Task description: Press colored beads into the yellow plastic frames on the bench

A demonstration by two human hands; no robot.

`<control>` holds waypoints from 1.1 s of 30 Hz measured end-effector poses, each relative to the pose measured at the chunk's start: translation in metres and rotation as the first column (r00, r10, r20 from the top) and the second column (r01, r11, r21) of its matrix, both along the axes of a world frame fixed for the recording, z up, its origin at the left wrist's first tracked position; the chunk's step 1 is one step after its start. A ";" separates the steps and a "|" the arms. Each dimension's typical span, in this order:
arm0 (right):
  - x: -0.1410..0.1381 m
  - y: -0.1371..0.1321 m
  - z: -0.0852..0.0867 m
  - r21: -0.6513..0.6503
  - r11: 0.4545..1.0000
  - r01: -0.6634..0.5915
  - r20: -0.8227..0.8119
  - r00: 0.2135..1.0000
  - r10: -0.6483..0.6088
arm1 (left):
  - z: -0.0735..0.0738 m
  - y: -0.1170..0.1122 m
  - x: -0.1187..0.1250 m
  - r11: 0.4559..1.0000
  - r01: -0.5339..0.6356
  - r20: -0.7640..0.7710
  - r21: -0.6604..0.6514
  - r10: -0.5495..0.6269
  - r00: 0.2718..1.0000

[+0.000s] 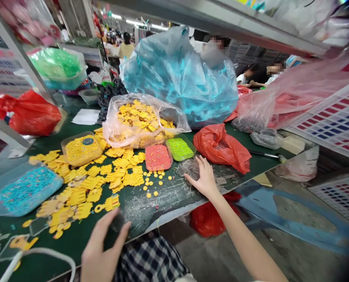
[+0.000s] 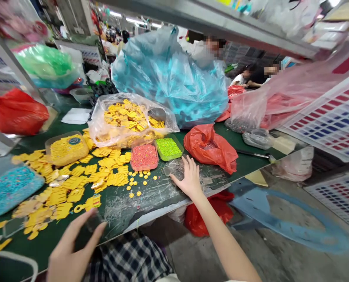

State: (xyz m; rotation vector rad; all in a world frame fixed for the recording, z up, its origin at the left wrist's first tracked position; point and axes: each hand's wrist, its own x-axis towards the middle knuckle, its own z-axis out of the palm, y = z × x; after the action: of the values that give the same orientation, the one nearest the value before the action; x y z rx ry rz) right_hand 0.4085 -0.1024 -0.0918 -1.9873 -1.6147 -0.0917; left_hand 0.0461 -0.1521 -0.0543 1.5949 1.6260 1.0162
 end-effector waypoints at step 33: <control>-0.005 0.040 -0.005 0.274 0.788 0.552 -0.959 0.223 0.177 | -0.014 0.092 0.317 0.947 0.257 0.290 0.191 -0.304 0.907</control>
State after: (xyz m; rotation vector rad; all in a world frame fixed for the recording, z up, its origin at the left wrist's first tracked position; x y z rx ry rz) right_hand 0.4036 -0.0625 -0.0972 -1.1857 -0.3348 0.4537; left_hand 0.3629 -0.0597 -0.0679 1.6076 1.0904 1.1862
